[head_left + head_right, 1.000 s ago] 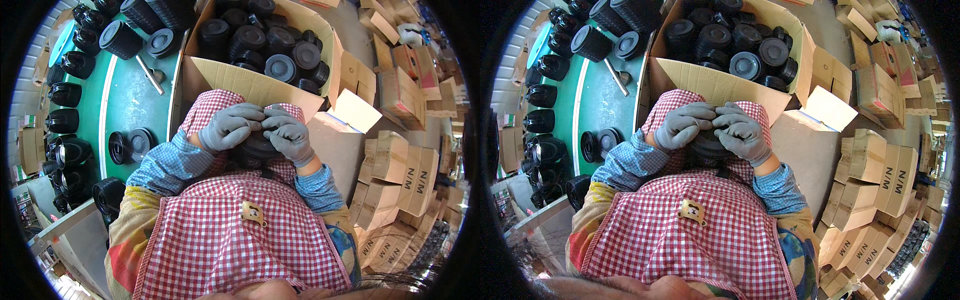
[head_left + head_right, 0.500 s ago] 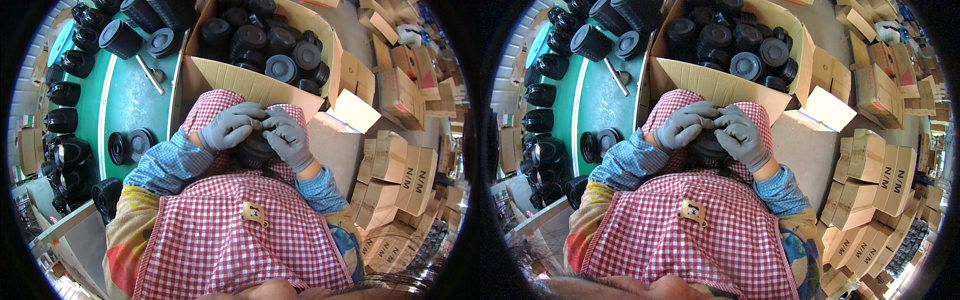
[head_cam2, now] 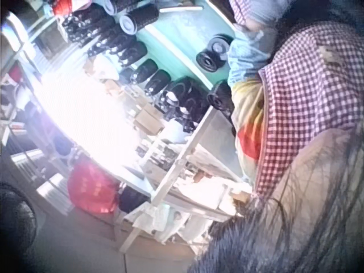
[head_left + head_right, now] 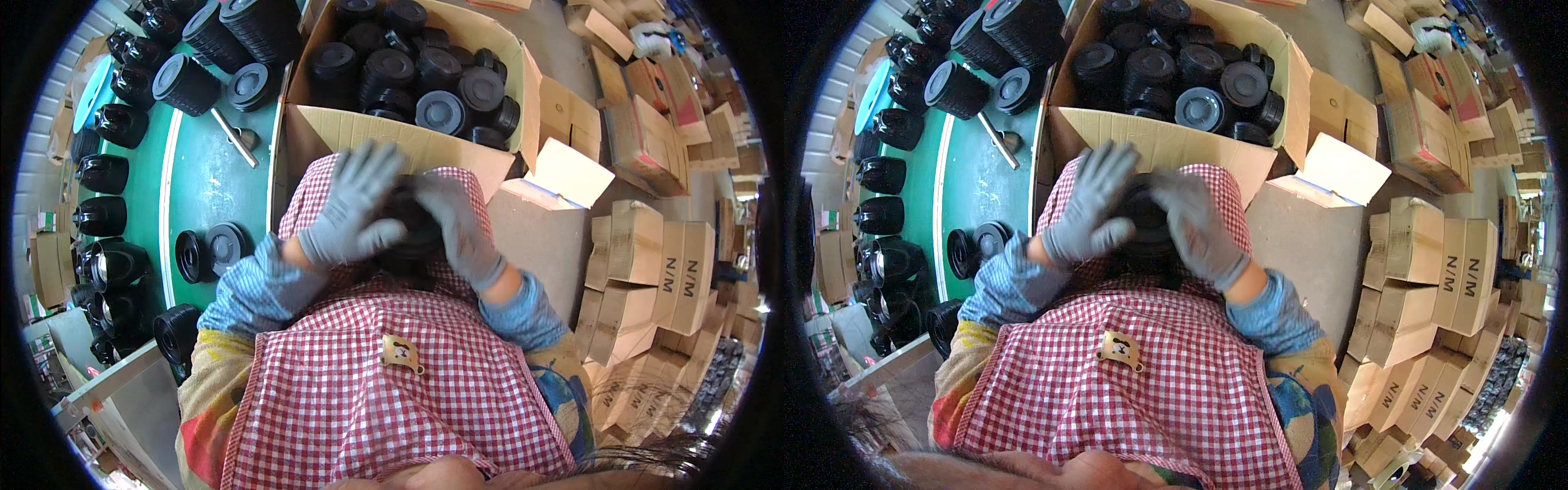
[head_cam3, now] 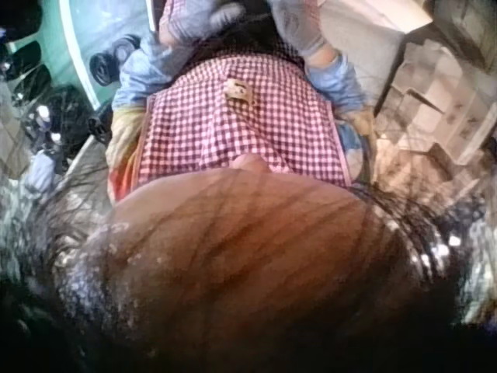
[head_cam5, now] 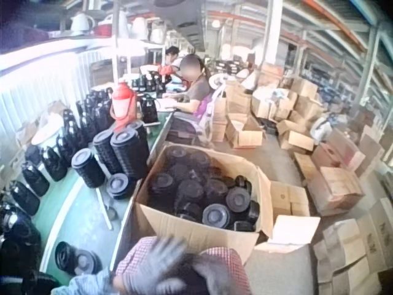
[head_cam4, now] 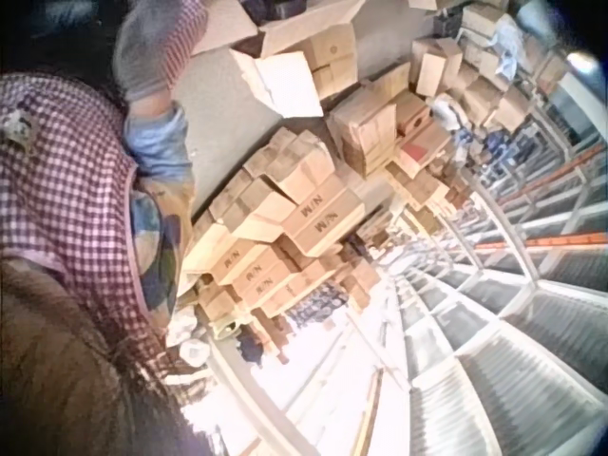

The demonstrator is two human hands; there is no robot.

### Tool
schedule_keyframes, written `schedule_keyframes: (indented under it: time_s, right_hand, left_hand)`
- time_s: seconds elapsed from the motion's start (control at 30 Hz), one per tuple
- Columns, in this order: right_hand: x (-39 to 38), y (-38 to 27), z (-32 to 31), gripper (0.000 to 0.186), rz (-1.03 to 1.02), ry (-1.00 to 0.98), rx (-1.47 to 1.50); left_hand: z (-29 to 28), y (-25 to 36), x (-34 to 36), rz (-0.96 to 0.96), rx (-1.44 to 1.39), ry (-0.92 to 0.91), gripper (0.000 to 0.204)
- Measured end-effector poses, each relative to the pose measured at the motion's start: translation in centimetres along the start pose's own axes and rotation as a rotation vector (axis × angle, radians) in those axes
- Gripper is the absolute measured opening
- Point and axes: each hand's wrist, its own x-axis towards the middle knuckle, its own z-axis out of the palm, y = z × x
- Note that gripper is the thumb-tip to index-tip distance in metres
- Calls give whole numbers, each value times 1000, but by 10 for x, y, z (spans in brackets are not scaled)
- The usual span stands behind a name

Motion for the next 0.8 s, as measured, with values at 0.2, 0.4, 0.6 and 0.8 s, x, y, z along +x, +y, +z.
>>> schedule_keyframes:
  time_s: [0.2,0.4,0.6,0.8]
  right_hand:
    - [3,-33,0,48,-78,-169,-282]
    - [-6,-36,1,63,-97,-277,-383]
    - [-12,-29,-2,72,-78,-293,-440]
    - [-1,-18,-17,73,124,-250,-323]
  left_hand:
    - [3,-28,8,-228,166,42,99]
    - [12,-30,6,-141,92,-58,97]
    - [6,-7,11,-53,98,-89,96]
    - [4,-5,15,-11,76,-160,93]
